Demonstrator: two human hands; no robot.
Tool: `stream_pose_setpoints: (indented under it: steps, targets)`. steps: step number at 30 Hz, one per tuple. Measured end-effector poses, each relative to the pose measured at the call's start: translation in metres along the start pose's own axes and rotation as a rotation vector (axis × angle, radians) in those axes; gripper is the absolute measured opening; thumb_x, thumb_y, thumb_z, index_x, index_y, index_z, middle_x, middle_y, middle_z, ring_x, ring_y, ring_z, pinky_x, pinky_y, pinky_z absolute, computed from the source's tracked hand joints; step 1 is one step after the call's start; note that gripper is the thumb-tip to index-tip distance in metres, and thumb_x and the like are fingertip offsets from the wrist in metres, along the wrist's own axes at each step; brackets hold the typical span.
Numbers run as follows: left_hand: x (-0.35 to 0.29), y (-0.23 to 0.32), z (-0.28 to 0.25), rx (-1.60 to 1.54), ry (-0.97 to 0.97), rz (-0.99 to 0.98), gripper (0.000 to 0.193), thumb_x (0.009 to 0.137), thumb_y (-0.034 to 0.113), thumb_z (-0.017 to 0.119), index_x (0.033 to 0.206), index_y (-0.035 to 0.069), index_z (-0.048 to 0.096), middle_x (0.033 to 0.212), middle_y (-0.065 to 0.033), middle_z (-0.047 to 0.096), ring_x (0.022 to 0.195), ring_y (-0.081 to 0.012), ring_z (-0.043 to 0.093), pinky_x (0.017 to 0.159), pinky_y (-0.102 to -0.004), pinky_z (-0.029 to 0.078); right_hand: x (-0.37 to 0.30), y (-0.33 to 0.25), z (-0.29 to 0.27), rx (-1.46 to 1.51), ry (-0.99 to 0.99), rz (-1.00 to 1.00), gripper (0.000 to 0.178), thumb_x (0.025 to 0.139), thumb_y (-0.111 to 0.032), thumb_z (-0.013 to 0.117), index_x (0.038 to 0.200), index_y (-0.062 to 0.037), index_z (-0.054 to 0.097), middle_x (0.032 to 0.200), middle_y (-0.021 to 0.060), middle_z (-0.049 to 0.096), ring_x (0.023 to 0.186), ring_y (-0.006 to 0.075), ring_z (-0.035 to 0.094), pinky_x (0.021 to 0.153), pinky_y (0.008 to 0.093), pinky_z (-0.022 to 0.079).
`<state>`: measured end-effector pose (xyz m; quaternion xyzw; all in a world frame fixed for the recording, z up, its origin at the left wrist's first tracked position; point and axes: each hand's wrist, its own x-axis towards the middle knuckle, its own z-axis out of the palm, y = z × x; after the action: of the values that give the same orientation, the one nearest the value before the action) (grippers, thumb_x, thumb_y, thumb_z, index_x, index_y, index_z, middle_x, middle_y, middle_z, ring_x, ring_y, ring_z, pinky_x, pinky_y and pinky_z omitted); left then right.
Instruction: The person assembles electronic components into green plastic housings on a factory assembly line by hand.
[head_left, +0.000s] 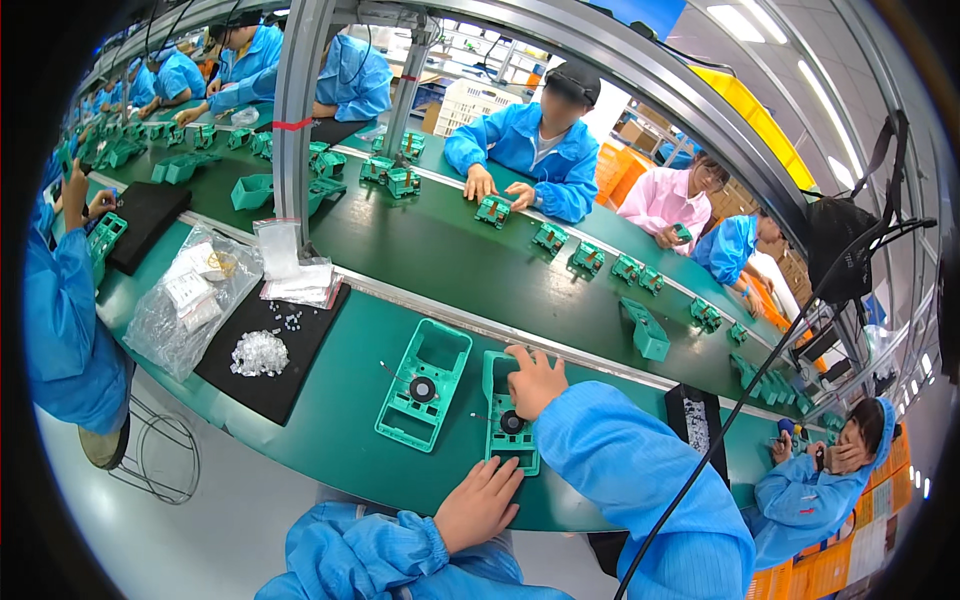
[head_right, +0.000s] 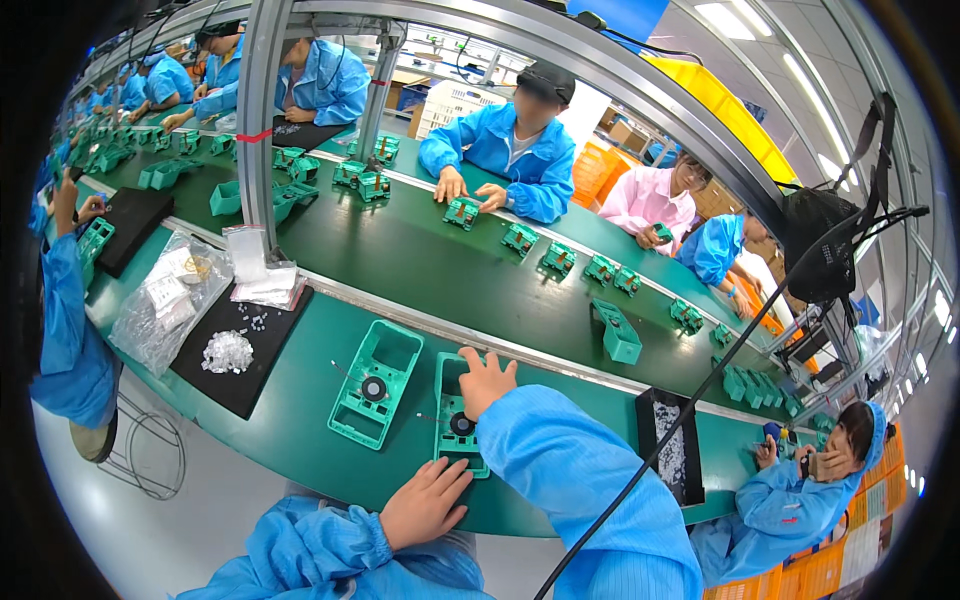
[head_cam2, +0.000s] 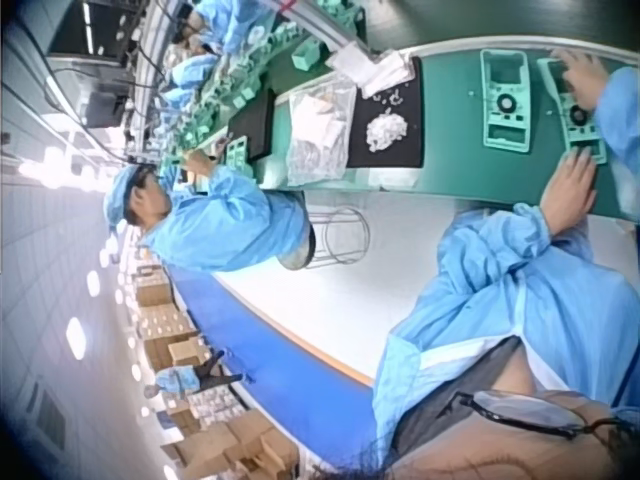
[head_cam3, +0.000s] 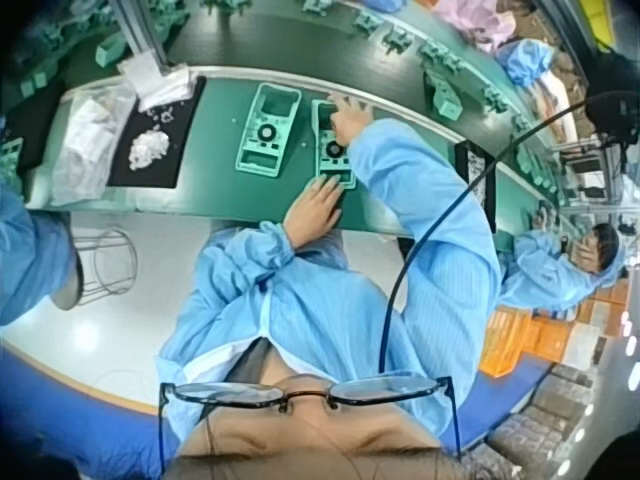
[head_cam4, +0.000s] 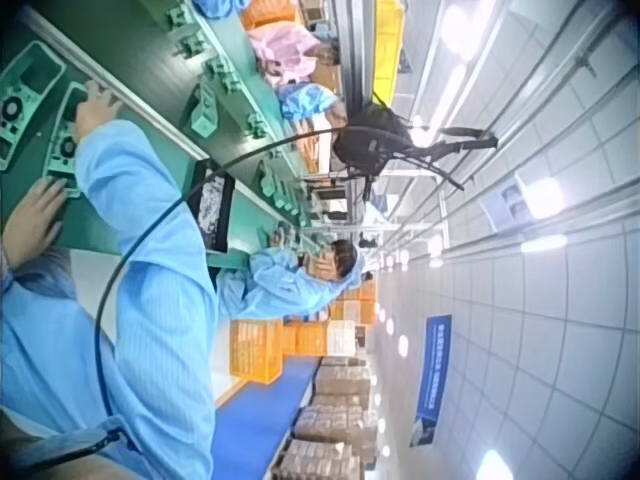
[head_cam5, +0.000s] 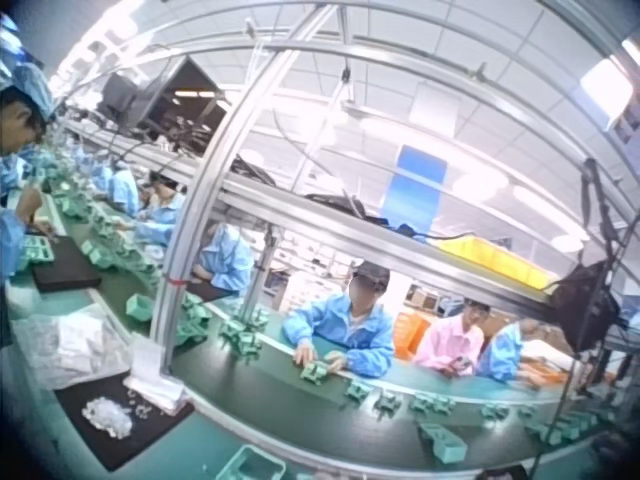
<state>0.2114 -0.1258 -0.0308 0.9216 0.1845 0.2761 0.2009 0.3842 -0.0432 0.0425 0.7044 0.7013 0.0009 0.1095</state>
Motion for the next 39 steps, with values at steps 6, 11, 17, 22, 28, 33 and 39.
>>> stream_pose_setpoints:
  steps: [6, 11, 17, 22, 28, 33, 39]
  targets:
    - [0.002, -0.003, 0.001, -0.043, 0.016, -0.001, 0.046, 0.078, 0.023, 0.057, 0.116, 0.0, 0.047, 0.123, -0.0164, 0.043, 0.111, -0.0349, 0.042, 0.096, -0.0437, 0.033, -0.001, 0.004, 0.001, 0.065, -0.031, 0.014, 0.007, 0.066, -0.007, 0.064, 0.073, -0.0103, 0.066, 0.13, 0.003, 0.032, 0.11, 0.0296, 0.038, 0.094, 0.0574, 0.029]
    - [0.002, -0.004, 0.001, -0.06, 0.018, -0.004, 0.044, 0.078, 0.022, 0.057, 0.115, 0.0, 0.048, 0.12, -0.0168, 0.046, 0.109, -0.0346, 0.043, 0.094, -0.0443, 0.034, 0.001, 0.011, 0.005, 0.181, 0.0, -0.015, 0.006, 0.064, -0.006, 0.062, 0.066, -0.0113, 0.063, 0.13, 0.0011, 0.033, 0.104, 0.0282, 0.041, 0.081, 0.0468, 0.036]
    - [0.002, -0.006, 0.002, -0.072, 0.009, -0.01, 0.044, 0.078, 0.023, 0.057, 0.114, 0.001, 0.048, 0.119, -0.0167, 0.046, 0.108, -0.0343, 0.044, 0.093, -0.0449, 0.036, 0.004, 0.009, 0.007, 0.19, -0.009, -0.003, 0.006, 0.063, -0.005, 0.062, 0.062, -0.011, 0.061, 0.129, 0.0, 0.034, 0.101, 0.0272, 0.042, 0.079, 0.045, 0.036]
    - [0.002, -0.006, 0.002, -0.103, 0.005, -0.016, 0.043, 0.078, 0.023, 0.057, 0.114, 0.0, 0.048, 0.118, -0.0169, 0.046, 0.107, -0.0341, 0.044, 0.092, -0.0455, 0.036, 0.01, 0.024, 0.002, 0.344, -0.076, -0.051, 0.005, 0.063, -0.004, 0.062, 0.06, -0.0089, 0.061, 0.129, 0.0015, 0.034, 0.098, 0.0275, 0.048, 0.077, 0.0418, 0.043]
    - [0.002, -0.005, 0.001, -0.103, 0.01, -0.017, 0.043, 0.077, 0.023, 0.057, 0.113, 0.0, 0.048, 0.118, -0.0172, 0.046, 0.106, -0.034, 0.045, 0.091, -0.0455, 0.037, 0.012, 0.03, 0.002, 0.463, -0.089, -0.121, 0.005, 0.062, -0.004, 0.064, 0.06, -0.0077, 0.061, 0.129, 0.0048, 0.034, 0.097, 0.0305, 0.05, 0.08, 0.039, 0.045]
    - [0.003, -0.005, 0.001, -0.096, 0.017, -0.015, 0.043, 0.077, 0.023, 0.058, 0.113, 0.001, 0.049, 0.119, -0.0172, 0.046, 0.106, -0.0339, 0.045, 0.091, -0.0454, 0.038, 0.008, 0.026, 0.002, 0.37, -0.051, -0.109, 0.006, 0.064, -0.005, 0.062, 0.06, -0.0087, 0.06, 0.128, 0.0025, 0.035, 0.09, 0.0276, 0.052, 0.073, 0.0395, 0.047]
    - [0.003, -0.003, 0.0, -0.081, 0.017, -0.017, 0.043, 0.077, 0.023, 0.058, 0.113, 0.001, 0.049, 0.119, -0.0167, 0.046, 0.107, -0.0337, 0.045, 0.092, -0.0452, 0.037, 0.005, 0.018, 0.0, 0.282, -0.057, -0.096, 0.006, 0.065, -0.005, 0.063, 0.062, -0.0099, 0.062, 0.128, 0.0033, 0.035, 0.096, 0.0288, 0.046, 0.076, 0.0451, 0.042]
